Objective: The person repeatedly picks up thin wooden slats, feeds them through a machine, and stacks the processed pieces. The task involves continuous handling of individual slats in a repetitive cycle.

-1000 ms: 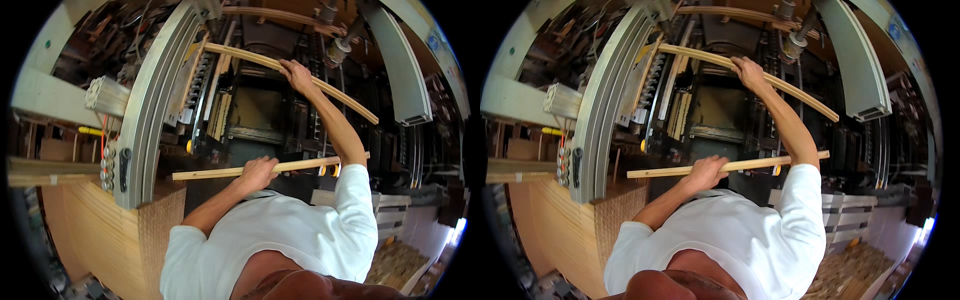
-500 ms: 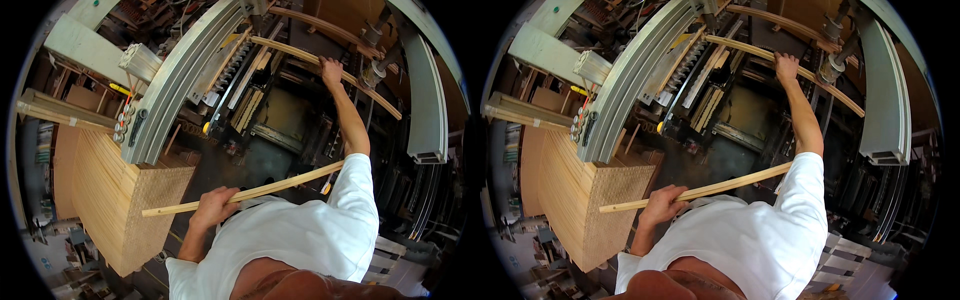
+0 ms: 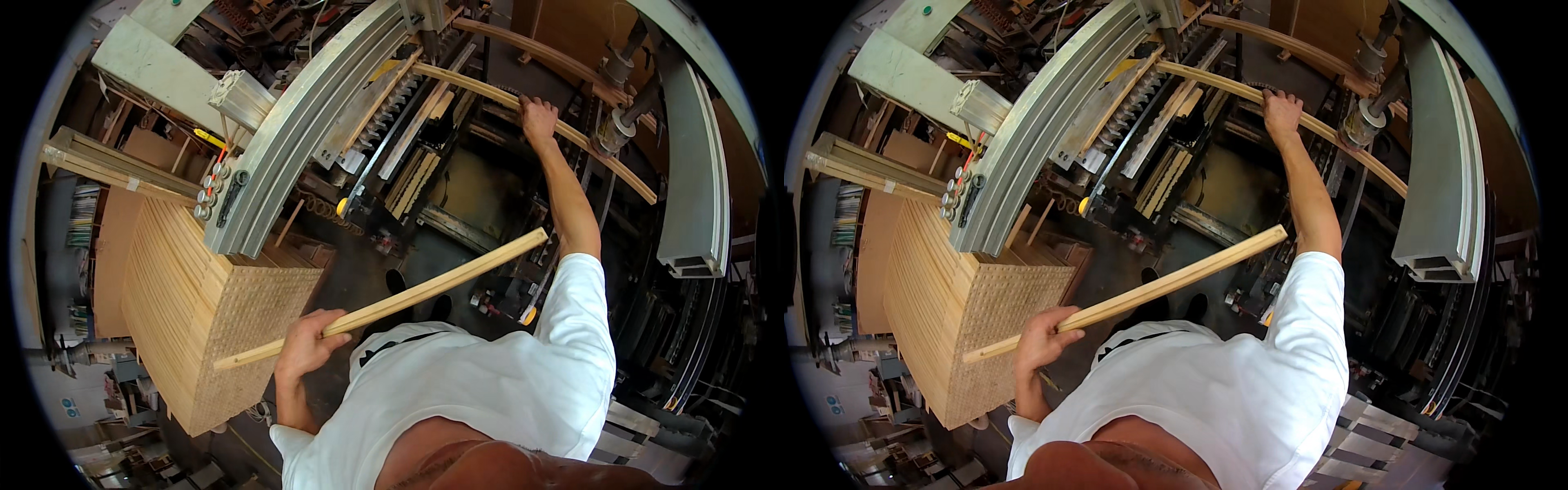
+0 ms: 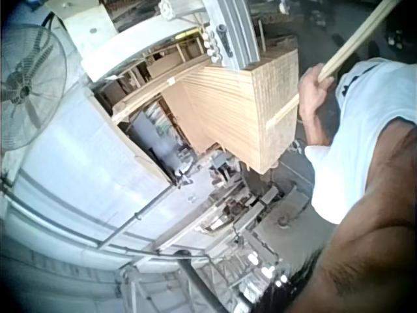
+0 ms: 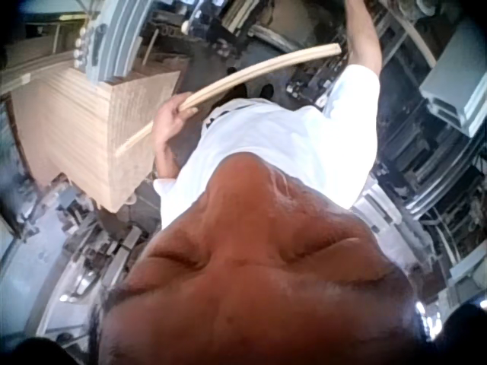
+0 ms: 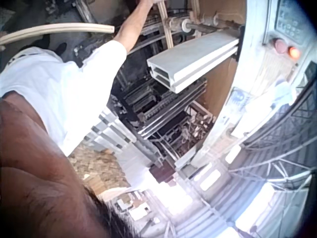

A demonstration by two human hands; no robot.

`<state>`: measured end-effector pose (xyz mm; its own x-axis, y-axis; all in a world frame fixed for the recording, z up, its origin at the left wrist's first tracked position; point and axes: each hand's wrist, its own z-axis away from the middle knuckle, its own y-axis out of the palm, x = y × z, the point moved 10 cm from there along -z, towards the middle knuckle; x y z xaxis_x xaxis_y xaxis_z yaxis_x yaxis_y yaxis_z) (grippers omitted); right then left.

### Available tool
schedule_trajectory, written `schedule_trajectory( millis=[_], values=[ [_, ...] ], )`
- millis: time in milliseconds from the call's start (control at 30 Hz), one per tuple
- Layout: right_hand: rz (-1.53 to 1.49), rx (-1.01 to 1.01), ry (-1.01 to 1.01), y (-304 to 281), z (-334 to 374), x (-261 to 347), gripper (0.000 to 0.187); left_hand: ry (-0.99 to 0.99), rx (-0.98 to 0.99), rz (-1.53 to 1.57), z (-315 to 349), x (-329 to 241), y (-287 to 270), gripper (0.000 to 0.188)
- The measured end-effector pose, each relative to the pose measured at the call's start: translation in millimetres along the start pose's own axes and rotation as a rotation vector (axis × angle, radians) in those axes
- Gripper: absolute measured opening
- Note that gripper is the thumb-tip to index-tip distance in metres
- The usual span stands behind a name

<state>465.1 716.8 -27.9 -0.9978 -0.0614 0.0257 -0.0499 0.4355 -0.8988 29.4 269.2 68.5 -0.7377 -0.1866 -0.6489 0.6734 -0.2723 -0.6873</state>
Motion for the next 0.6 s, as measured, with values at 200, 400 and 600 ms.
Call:
schedule_trajectory(
  millis=[200,400,600],
  values=[
    [0.053,0.095,0.008,7.0,-6.5,1.3,0.031,-0.154,-0.094,0.298,45.5,38.1,-32.5,0.038],
    [0.09,0.077,0.052,12.7,-11.3,-10.7,0.031,-0.297,-0.293,0.546,110.2,80.8,-65.2,0.039],
    [0.086,0.236,0.065,16.1,-17.7,14.4,0.029,-0.365,-0.505,0.336,197.0,113.1,-112.0,0.042]
  ],
)
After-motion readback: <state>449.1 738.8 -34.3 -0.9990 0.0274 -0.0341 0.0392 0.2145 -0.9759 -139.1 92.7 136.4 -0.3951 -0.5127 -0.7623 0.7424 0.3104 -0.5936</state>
